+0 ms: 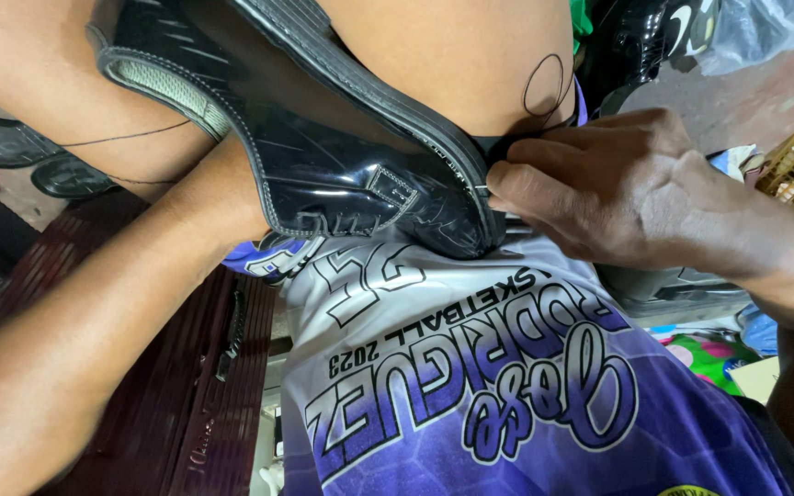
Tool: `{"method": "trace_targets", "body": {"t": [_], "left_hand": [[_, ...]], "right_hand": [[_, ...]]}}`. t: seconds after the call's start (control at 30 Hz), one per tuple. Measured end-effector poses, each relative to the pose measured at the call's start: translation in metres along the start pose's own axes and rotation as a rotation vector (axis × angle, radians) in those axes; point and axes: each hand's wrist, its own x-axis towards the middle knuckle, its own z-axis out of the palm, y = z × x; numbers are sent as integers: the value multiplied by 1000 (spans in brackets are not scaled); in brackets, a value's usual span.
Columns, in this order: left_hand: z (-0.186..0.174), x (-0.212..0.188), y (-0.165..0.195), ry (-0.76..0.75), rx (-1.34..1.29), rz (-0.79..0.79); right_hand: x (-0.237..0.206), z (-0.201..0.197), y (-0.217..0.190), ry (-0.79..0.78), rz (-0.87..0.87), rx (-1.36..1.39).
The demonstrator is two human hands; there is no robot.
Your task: The person sits on the floor and sews a black shoe resting on their lap using a needle and thread. They repeatedly push the needle through the shoe's upper and pull the thread to stitch the material.
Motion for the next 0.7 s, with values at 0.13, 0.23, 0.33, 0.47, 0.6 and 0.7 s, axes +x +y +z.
{"method": "trace_targets", "body": {"t": [0.13,0.23,0.33,0.47,0.6,0.7], "left_hand": [[1,2,0,-11,-7,8],[2,3,0,-11,-17,5],[4,4,1,-21,-23,9],[5,5,0,-29,-29,9],[9,5,-2,-26,-33,16],[14,6,-2,-24,-40,16]], "right_hand": [[3,6,-1,80,-20,-32],[0,11,-4,100,21,21],[-6,17,-4,130,17,34],[-13,29,-6,107,95,48],[-16,34,-9,157,83,39],[-12,29,-9,122,80,10]]}}
